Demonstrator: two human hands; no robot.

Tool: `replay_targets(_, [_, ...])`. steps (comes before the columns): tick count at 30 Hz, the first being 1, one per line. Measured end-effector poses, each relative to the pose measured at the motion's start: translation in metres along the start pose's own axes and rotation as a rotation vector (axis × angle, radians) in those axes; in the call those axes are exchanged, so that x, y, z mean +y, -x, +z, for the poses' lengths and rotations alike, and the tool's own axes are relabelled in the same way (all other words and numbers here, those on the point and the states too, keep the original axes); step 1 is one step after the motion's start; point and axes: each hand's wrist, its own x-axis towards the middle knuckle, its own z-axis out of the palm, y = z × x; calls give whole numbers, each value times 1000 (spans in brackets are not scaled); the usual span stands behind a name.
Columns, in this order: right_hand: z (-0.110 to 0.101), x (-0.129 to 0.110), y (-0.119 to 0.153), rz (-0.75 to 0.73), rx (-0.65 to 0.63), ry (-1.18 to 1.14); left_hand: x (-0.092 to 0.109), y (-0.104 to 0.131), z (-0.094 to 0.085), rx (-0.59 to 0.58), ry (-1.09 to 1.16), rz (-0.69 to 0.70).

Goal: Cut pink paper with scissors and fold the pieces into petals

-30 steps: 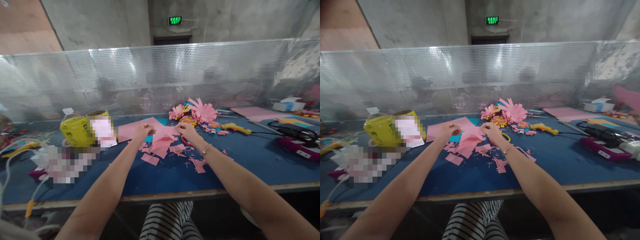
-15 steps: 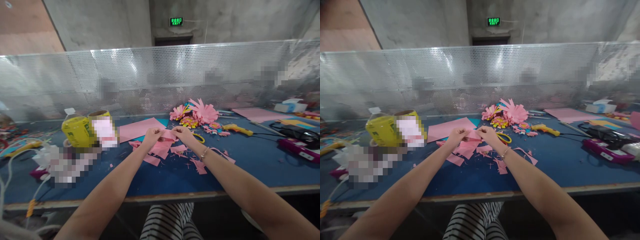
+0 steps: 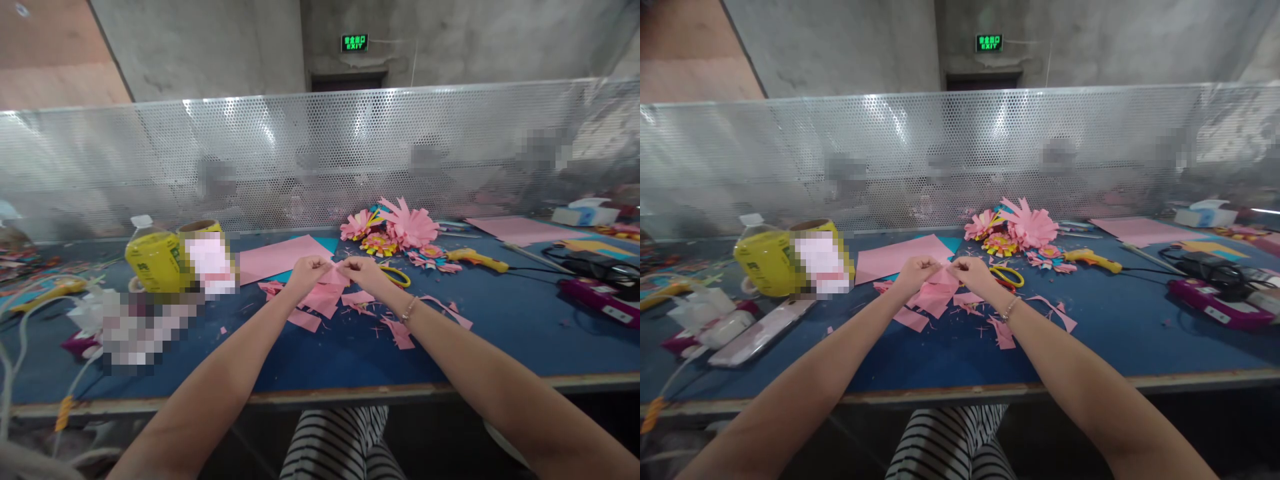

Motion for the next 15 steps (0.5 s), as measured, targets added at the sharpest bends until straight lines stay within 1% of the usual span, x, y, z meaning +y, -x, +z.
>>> replay_targets(3, [0, -3, 1, -40, 28, 74, 1, 0, -1, 15, -22, -8])
replay_targets(7, [-1, -8, 4, -259, 113, 207, 4, 1, 1, 79, 90, -132])
replay_targets(10, [0, -10, 4, -384, 98, 256, 3, 1, 2, 103, 180, -190])
replay_targets(12, [2, -9, 4, -409, 73, 263, 2, 1, 2, 115, 217, -189])
replay_targets(15, [2, -9, 3, -363, 53, 261, 1, 1, 2, 104, 262, -201])
